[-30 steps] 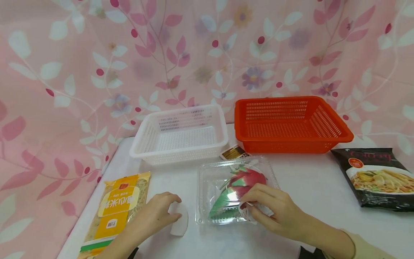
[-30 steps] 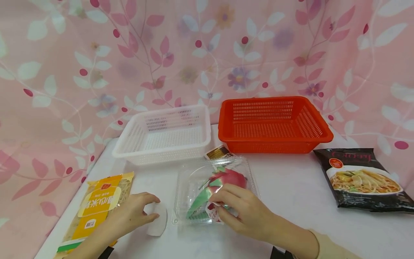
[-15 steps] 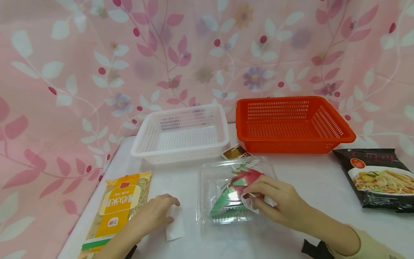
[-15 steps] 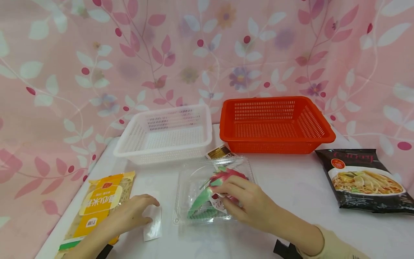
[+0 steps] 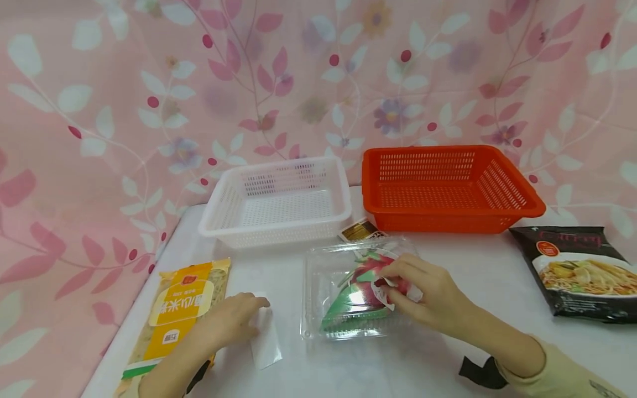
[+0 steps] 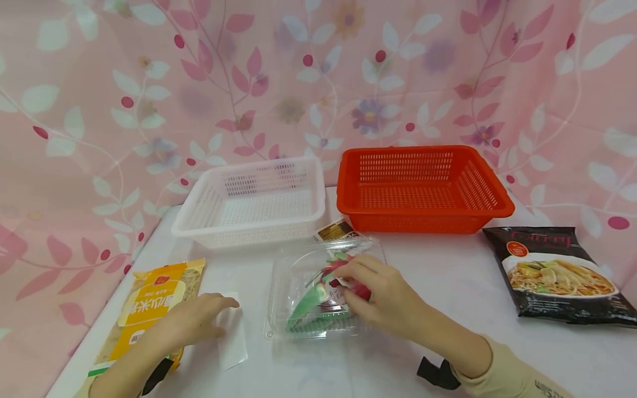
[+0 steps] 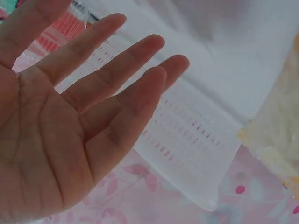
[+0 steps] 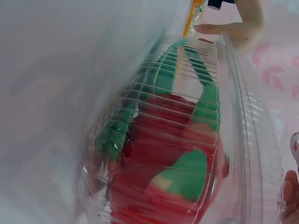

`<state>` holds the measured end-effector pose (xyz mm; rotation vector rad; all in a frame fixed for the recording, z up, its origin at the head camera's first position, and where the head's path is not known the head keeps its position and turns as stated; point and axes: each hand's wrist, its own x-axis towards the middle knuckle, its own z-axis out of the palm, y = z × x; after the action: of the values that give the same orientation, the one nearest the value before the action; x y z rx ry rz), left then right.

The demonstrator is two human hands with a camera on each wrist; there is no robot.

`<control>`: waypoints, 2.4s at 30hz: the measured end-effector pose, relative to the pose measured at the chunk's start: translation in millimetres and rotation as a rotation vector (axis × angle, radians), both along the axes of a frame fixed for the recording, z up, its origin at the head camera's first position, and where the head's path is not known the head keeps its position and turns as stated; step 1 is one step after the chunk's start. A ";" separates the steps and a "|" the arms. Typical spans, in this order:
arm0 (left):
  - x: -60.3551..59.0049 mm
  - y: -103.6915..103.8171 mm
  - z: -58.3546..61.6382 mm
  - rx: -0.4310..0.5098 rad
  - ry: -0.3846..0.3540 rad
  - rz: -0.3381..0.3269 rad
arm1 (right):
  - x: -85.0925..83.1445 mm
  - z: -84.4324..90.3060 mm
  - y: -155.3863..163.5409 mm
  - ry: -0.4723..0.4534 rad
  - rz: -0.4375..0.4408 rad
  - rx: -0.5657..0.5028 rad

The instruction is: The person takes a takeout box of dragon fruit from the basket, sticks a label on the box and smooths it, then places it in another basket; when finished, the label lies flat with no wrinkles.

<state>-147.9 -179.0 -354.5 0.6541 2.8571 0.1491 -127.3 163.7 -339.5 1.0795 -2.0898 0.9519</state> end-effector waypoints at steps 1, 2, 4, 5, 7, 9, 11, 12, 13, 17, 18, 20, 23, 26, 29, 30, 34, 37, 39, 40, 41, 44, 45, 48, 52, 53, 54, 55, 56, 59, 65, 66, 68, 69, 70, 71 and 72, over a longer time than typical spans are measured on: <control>-0.2 0.6 3.1 0.004 0.011 0.004 | -0.6 0.2 0.8 -0.021 -0.008 0.006; -0.1 1.3 6.0 0.011 0.030 0.006 | -1.2 0.4 1.6 -0.035 -0.015 0.012; -1.3 2.9 11.7 0.033 0.105 -0.004 | -3.0 1.1 2.8 -0.054 -0.032 0.026; -2.6 3.8 14.4 0.048 0.156 -0.009 | -4.3 1.6 3.4 -0.054 -0.042 0.034; -5.6 6.2 19.0 0.093 0.271 -0.016 | -7.3 3.5 4.5 -0.059 -0.057 0.039; -9.2 10.0 23.0 0.138 0.400 -0.036 | -10.2 5.9 5.3 -0.061 -0.077 0.044; -11.8 15.7 26.6 0.174 0.520 -0.053 | -11.9 8.8 5.8 -0.080 -0.098 0.054; -12.2 19.1 28.4 0.194 0.577 -0.066 | -12.4 10.1 5.8 -0.093 -0.106 0.060; -12.3 23.1 30.3 0.216 0.623 -0.085 | -12.5 11.4 5.5 -0.103 -0.117 0.066; -11.1 40.9 35.6 0.309 0.772 -0.215 | -12.9 15.4 2.7 -0.170 -0.150 0.101; -10.1 45.8 36.9 0.331 0.788 -0.252 | -13.2 15.8 1.4 -0.182 -0.151 0.105; -9.3 55.9 38.5 0.369 0.819 -0.323 | -14.3 16.8 -1.0 -0.213 -0.151 0.116; -6.7 72.1 40.4 0.405 0.842 -0.405 | -16.5 16.9 -3.8 -0.252 -0.156 0.148; -5.3 88.1 39.7 0.433 0.871 -0.486 | -19.1 16.7 -5.8 -0.273 -0.152 0.184; -5.3 103.0 36.9 0.442 0.889 -0.551 | -21.6 16.6 -7.8 -0.272 -0.142 0.213; -5.4 107.1 35.7 0.438 0.891 -0.567 | -22.1 16.6 -8.2 -0.269 -0.137 0.218; -4.9 117.6 30.1 0.428 0.852 -0.611 | -24.0 16.6 -9.9 -0.243 -0.115 0.239; -3.7 120.4 27.0 0.451 0.820 -0.629 | -23.9 16.9 -10.0 -0.236 -0.097 0.240; -3.6 121.3 26.6 0.465 0.825 -0.638 | -23.7 17.4 -9.6 -0.245 -0.095 0.238; -3.6 121.7 26.7 0.471 0.827 -0.638 | -23.6 17.8 -9.3 -0.248 -0.095 0.237; -3.7 122.2 26.9 0.471 0.834 -0.637 | -23.8 18.2 -9.0 -0.249 -0.092 0.237; -3.9 124.6 27.7 0.462 0.865 -0.645 | -24.8 19.0 -8.3 -0.245 -0.083 0.237; -3.9 125.7 27.8 0.460 0.875 -0.650 | -25.3 19.0 -8.2 -0.241 -0.080 0.237; -3.8 129.0 27.3 0.458 0.896 -0.670 | -26.6 18.7 -7.9 -0.235 -0.078 0.233; -2.9 131.7 26.1 0.465 0.890 -0.688 | -28.1 18.3 -7.3 -0.253 -0.060 0.230; -2.5 131.8 25.6 0.463 0.885 -0.690 | -28.4 18.0 -7.2 -0.259 -0.055 0.230; -2.2 131.8 25.2 0.461 0.881 -0.691 | -28.8 17.7 -6.9 -0.268 -0.049 0.231; -1.9 131.8 24.7 0.460 0.875 -0.692 | -29.0 17.7 -6.4 -0.280 -0.046 0.233; -1.7 131.6 24.3 0.456 0.869 -0.692 | -29.3 17.7 -5.9 -0.287 -0.050 0.238; -1.5 130.9 22.7 0.448 0.859 -0.691 | -29.8 18.2 -4.3 -0.300 -0.061 0.252; -3.7 131.8 17.8 0.434 0.823 -0.653 | -32.0 18.2 -5.2 -0.292 -0.066 0.269; -4.2 132.2 16.8 0.433 0.813 -0.641 | -32.7 17.7 -5.5 -0.294 -0.069 0.271; -5.8 132.6 14.9 0.427 0.800 -0.618 | -34.7 16.8 -6.1 -0.298 -0.081 0.278; -6.6 132.7 13.7 0.426 0.791 -0.606 | -35.6 16.2 -6.4 -0.297 -0.090 0.283; -7.3 132.9 12.6 0.427 0.781 -0.594 | -36.5 15.3 -6.8 -0.294 -0.098 0.288; -8.1 133.1 11.4 0.430 0.769 -0.583 | -37.2 14.3 -7.1 -0.291 -0.108 0.294; -8.7 133.0 10.3 0.432 0.756 -0.571 | -37.8 13.4 -7.5 -0.286 -0.116 0.299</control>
<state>-156.6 -46.0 -344.2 1.9376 3.1485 0.5296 -165.1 156.2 -326.1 0.9969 -2.5636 0.7912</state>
